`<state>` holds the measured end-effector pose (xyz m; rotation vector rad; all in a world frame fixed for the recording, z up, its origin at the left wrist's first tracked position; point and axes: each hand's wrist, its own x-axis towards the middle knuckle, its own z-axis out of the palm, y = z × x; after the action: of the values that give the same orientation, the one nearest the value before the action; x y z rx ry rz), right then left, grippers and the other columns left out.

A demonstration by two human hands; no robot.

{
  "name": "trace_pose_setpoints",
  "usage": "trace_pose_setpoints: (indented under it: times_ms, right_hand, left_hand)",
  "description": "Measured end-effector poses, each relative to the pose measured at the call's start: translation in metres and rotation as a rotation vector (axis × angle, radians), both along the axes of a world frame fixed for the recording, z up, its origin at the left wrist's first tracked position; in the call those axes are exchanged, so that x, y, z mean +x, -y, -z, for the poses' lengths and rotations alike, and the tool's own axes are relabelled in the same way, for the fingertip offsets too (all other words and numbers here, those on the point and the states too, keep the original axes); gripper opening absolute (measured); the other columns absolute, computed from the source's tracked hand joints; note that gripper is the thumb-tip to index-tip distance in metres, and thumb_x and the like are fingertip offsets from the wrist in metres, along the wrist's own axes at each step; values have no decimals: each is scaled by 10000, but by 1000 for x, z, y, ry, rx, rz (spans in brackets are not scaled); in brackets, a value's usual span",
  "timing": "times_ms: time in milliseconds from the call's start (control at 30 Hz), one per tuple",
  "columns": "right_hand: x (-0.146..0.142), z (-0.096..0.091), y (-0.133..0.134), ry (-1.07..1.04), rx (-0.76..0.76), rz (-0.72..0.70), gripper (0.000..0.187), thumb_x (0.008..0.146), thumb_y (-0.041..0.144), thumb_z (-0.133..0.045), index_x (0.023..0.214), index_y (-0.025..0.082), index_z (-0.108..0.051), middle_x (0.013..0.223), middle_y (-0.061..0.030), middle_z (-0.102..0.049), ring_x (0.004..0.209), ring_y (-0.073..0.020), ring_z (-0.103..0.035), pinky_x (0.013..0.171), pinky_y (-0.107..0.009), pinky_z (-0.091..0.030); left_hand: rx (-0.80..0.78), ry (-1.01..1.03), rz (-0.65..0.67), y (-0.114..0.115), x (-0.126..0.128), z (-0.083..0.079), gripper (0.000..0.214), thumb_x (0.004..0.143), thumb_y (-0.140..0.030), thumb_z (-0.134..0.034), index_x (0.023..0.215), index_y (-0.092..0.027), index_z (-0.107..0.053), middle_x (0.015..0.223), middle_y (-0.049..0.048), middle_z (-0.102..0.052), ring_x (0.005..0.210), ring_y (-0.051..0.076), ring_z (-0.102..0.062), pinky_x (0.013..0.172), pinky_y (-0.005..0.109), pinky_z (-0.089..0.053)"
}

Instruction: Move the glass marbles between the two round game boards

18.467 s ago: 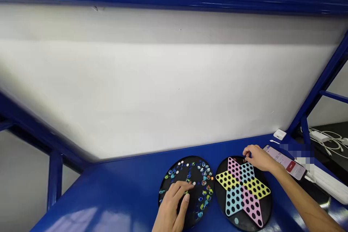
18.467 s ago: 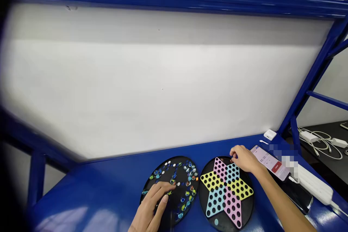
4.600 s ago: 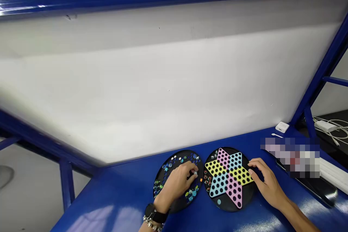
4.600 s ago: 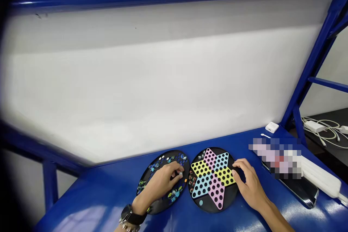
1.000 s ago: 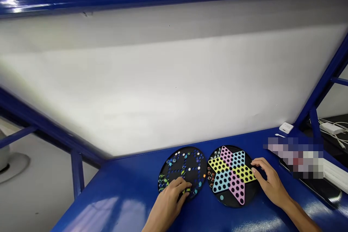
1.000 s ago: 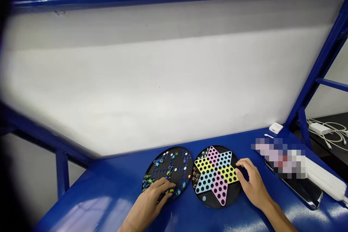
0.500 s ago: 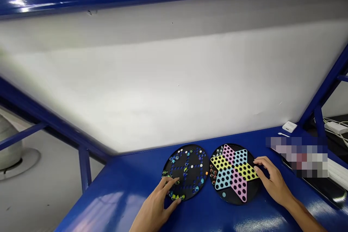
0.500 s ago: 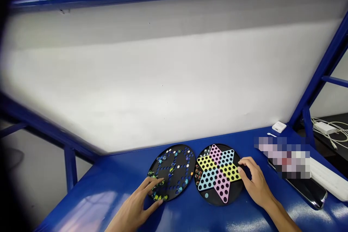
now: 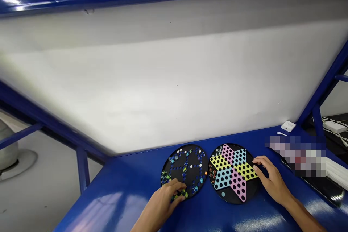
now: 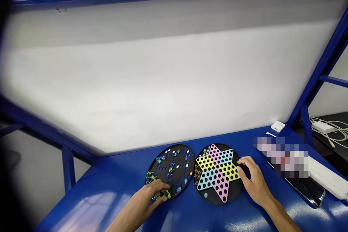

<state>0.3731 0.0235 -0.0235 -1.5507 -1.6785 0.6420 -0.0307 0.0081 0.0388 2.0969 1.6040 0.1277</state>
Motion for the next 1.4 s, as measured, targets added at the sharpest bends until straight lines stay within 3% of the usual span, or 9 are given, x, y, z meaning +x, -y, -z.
trace_pose_setpoints:
  times_ms: [467,633,800,1000,1200,1400]
  right_hand:
    - [-2,-3,2,-13,-33,-15,315,980,498,-444,1061,250,-620,1163,-86,-631,1112,-255,-609,947,-414,-531]
    - [-1,-4,1,-7,-4,-15,301,975,487,-457,1039,249,-631,1141,-84,-647,1077,-256,-631,924,-406,-547]
    - [0,-1,1,-1,4,-1,290,966,479,-480,1048,255,-644,1139,-73,-651,1072,-248,-637,898,-378,-561]
    - [0,3,0,-2,-13,-22,288,973,487,-467,1039,252,-618,1156,-83,-639,1075,-249,-628,914,-388,-551]
    - [-3,0,0,-2,24,-25,267,976,474,-469,1033,254,-611,1124,-80,-651,1054,-244,-639,893,-375,-558]
    - [-3,-2,0,12,45,-23,259,970,476,-480,1013,262,-619,1102,-65,-663,1046,-240,-652,874,-357,-570]
  left_hand:
    - [137,-148,202,0,24,13,213,979,-436,-510,1069,-269,-608,1059,14,-673,959,218,-638,811,308,-451]
    - [241,-259,276,-5,32,23,311,1009,-477,-409,984,-223,-587,971,40,-677,830,232,-642,750,342,-423]
    - [286,-309,382,-10,35,26,334,1043,-413,-308,953,-213,-559,906,44,-673,737,211,-636,701,337,-392]
    - [283,-337,404,-14,30,33,280,1044,-364,-308,968,-231,-542,907,25,-678,686,189,-635,603,311,-358]
    - [290,-277,462,-15,26,37,327,1048,-366,-276,925,-238,-551,848,12,-683,686,186,-649,616,306,-391]
    - [304,-254,419,-13,23,43,374,1051,-397,-250,877,-240,-542,841,12,-672,675,177,-644,615,298,-408]
